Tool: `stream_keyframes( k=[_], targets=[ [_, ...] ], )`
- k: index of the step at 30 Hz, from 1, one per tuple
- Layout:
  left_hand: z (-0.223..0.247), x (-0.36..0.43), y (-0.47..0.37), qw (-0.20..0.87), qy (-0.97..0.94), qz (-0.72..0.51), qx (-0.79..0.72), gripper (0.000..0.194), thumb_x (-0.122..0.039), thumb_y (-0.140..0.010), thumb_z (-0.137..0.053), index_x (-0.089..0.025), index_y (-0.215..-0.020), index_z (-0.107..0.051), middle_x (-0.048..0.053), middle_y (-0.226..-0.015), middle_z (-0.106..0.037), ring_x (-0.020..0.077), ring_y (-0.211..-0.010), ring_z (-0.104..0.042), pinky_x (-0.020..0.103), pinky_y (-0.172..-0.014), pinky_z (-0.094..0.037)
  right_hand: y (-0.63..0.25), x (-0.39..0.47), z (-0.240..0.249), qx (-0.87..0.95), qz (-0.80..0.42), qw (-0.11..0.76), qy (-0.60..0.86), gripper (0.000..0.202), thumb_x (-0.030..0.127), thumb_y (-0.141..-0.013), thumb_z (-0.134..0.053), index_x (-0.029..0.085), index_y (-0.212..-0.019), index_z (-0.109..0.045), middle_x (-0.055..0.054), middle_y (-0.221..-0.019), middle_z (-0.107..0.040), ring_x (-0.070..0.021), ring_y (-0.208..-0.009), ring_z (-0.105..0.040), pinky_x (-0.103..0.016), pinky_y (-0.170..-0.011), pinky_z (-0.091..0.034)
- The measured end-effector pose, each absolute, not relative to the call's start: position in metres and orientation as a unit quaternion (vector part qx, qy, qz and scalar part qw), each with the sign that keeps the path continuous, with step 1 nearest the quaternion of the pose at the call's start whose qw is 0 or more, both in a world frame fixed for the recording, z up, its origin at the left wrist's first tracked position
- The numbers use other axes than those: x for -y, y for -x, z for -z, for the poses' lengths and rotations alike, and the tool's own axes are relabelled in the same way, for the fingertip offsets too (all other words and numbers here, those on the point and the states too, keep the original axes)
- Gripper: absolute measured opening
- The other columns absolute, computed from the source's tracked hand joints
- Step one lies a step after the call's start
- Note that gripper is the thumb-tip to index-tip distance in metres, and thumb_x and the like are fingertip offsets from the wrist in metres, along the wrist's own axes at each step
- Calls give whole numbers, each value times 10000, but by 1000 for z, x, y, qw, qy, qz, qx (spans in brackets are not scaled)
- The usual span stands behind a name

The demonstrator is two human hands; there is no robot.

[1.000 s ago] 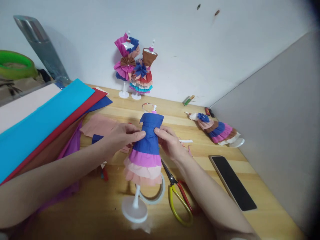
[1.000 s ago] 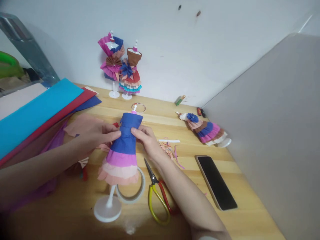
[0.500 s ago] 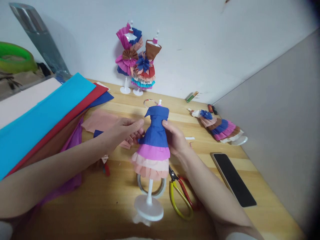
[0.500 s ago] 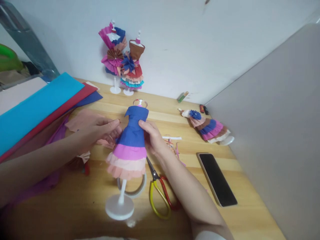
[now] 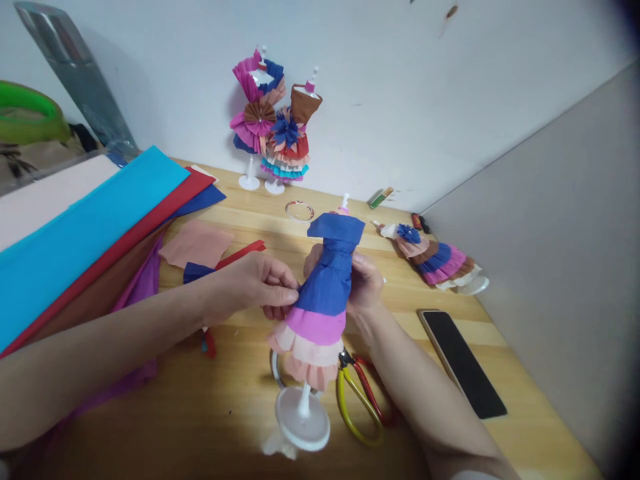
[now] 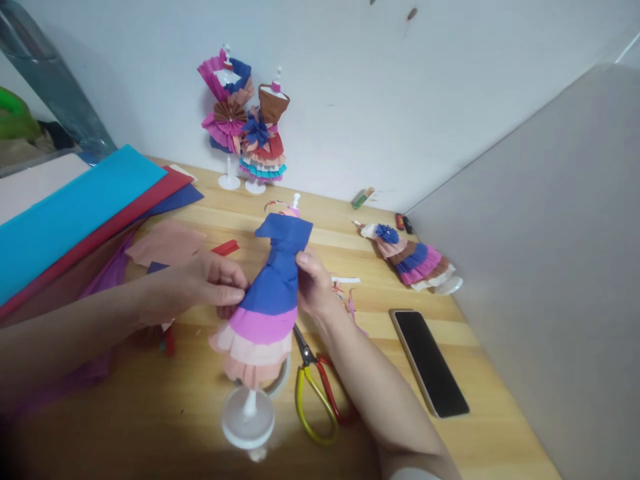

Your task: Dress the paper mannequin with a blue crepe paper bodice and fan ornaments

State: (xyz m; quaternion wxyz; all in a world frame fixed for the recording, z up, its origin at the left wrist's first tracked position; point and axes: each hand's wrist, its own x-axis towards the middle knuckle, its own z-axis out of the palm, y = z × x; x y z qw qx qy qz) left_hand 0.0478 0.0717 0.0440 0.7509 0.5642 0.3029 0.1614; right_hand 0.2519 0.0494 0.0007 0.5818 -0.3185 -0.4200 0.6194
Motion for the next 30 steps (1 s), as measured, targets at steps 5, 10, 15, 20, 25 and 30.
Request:
stream_keyframes(
  k=[5, 10, 15, 20, 25, 30],
  targets=[
    [-41, -67, -48, 785, -534, -131, -287, 209, -308, -751, -706, -157, -642, -610, -4, -573, -640, 95, -510, -572, 216, -539, -435, -254, -48, 6, 456, -577, 597, 321, 426, 646, -629, -687, 229, -661, -604, -1, -585, -569, -167, -525, -517, -317, -537, -440],
    [-37, -67, -52, 772, -557, -76, -298, 209, -311, -768, -644, -167, -632, -577, -14, -527, -598, 96, -453, -518, 223, -505, -413, -249, -47, 3, 467, -569, 601, 309, 432, 648, -613, -717, 230, -620, -610, 10, -550, -556, -161, -510, -509, -318, -542, -445],
    [-39, -71, -54, 640, -659, -150, -365, 144, -208, -746, -591, -161, -611, -594, -28, -514, -548, 99, -493, -495, 212, -496, -374, -239, -42, -11, 424, -586, 593, 354, 401, 570, -589, -800, 199, -681, -678, 12, -572, -614, -133, -503, -521, -267, -507, -448],
    [-58, -72, -49, 617, -590, -335, -400, 231, -370, -717, -680, -161, -624, -649, -2, -587, -626, 102, -550, -519, 216, -536, -415, -229, -35, -22, 417, -574, 573, 410, 373, 531, -631, -818, 187, -697, -689, 24, -579, -627, -113, -498, -517, -245, -524, -460],
    [-54, -67, -51, 651, -565, -301, -407, 286, -449, -633, -759, -178, -648, -668, 9, -623, -658, 144, -583, -565, 249, -534, -438, -222, -33, -18, 484, -521, 549, 439, 392, 562, -676, -796, 184, -740, -717, 2, -667, -695, -133, -588, -583, -255, -590, -490],
    [-47, -68, -55, 641, -549, -316, -434, 331, -422, -591, -805, -178, -567, -582, -3, -592, -618, 144, -591, -559, 259, -557, -449, -221, -35, -15, 509, -531, 523, 430, 397, 578, -694, -780, 193, -779, -731, -10, -701, -711, -151, -621, -607, -289, -635, -513]
  ],
)
